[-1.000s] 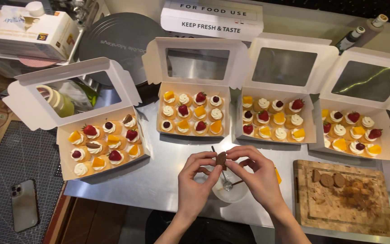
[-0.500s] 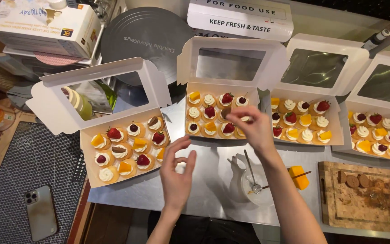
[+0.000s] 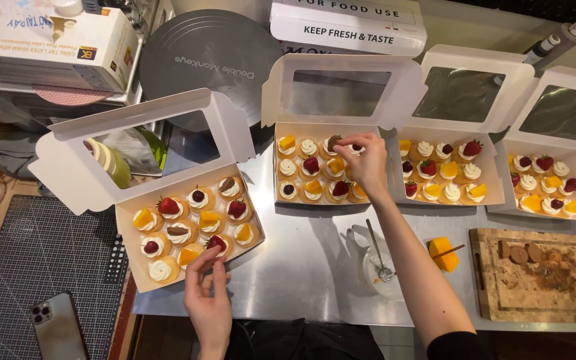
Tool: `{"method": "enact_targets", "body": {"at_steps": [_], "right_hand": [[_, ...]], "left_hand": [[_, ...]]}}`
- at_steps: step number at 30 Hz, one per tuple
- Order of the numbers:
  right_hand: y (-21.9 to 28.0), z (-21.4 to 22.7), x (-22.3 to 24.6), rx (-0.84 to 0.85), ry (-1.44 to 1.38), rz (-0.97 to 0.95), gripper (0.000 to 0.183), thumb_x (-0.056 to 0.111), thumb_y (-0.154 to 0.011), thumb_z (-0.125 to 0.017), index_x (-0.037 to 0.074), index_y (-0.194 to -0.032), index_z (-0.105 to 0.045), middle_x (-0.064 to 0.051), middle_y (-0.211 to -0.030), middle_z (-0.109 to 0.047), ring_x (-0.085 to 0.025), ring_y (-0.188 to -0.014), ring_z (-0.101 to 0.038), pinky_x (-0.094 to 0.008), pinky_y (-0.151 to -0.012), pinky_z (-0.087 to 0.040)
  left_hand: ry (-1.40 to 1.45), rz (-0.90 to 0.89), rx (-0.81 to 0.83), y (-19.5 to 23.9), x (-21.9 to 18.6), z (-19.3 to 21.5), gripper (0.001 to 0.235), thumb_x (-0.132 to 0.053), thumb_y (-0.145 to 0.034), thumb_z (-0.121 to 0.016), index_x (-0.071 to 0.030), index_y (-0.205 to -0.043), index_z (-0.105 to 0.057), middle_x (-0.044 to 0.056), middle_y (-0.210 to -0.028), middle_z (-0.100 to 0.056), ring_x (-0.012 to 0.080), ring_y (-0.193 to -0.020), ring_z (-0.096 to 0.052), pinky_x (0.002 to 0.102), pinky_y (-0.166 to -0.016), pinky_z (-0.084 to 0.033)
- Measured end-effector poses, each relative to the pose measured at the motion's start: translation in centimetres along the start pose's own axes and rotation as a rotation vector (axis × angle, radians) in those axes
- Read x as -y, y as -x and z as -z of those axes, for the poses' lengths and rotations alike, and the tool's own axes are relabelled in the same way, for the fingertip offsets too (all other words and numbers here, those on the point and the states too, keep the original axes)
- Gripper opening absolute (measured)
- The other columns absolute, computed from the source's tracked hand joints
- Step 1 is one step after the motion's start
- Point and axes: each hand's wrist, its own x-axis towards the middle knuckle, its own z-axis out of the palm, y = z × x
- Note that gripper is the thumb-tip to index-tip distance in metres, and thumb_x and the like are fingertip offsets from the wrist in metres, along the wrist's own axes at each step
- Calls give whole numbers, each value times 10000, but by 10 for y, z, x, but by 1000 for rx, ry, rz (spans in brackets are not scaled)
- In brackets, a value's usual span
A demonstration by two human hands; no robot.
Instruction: Decorating pastries with fruit and chocolate pieces, then cleaning the workspace and tools.
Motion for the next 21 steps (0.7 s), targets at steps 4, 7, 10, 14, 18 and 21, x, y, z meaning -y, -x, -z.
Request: {"method": "enact_targets", "body": {"at_steps": [4,7,10,14,18,21], "right_hand": [[-14,-41,-9,-34,233,118,108,300,-856,-850,233,-939,-835,-4,-999,-653,-265,-1021,-526,-382,-876,-425],[-26,-64,-20,9,307,84,152,330,-857,-845,242,-980,-837,-41,-1043,-649,-304,-1071,-503,-424,-898,-366],[-28,-74,-28,28,339,147,168,300,-851,-850,205,-989,-835,-59,-1046,-618,-309,-1082,-487,-457,-878,-349],[-28,-68,-17,21,335,112,196,303,-876,-833,178,-1027,-833,-69,-1057,-642,-307,-1096,-494,-458,-864,-367],[-20,-57,9,22,234,83,169,345,-868,-830,222,-983,-835,-29,-1030,-613,-272,-1065,-490,-440,-911,-354],[-26,-63,-8,22,289,90,171,307,-872,-831,188,-995,-830,-51,-1047,-628,-289,-1091,-493,-454,-892,-350]], "left_hand": [[22,-36,-4,-3,2,-3,243,-105,-1018,-565,-27,-1243,-615,110,-1262,-696,206,-1061,-712,280,-739,-573],[62,-47,-18,-4,6,-4,253,-90,-1024,-553,-6,-1257,-601,124,-1251,-683,207,-1068,-701,270,-734,-572],[48,-44,-38,-5,11,-1,224,-78,-1021,-558,-13,-1230,-606,126,-1247,-692,198,-1037,-701,261,-718,-571],[20,-24,-44,-6,9,1,224,-58,-1018,-558,-12,-1231,-608,117,-1247,-687,198,-1010,-703,265,-724,-572],[7,-23,-53,-10,11,0,212,-79,-1027,-552,-17,-1222,-605,130,-1238,-690,199,-1008,-701,269,-722,-570],[12,-39,-47,-10,11,-2,220,-80,-1028,-545,-10,-1227,-606,133,-1228,-692,204,-1015,-703,273,-722,-576]]}}
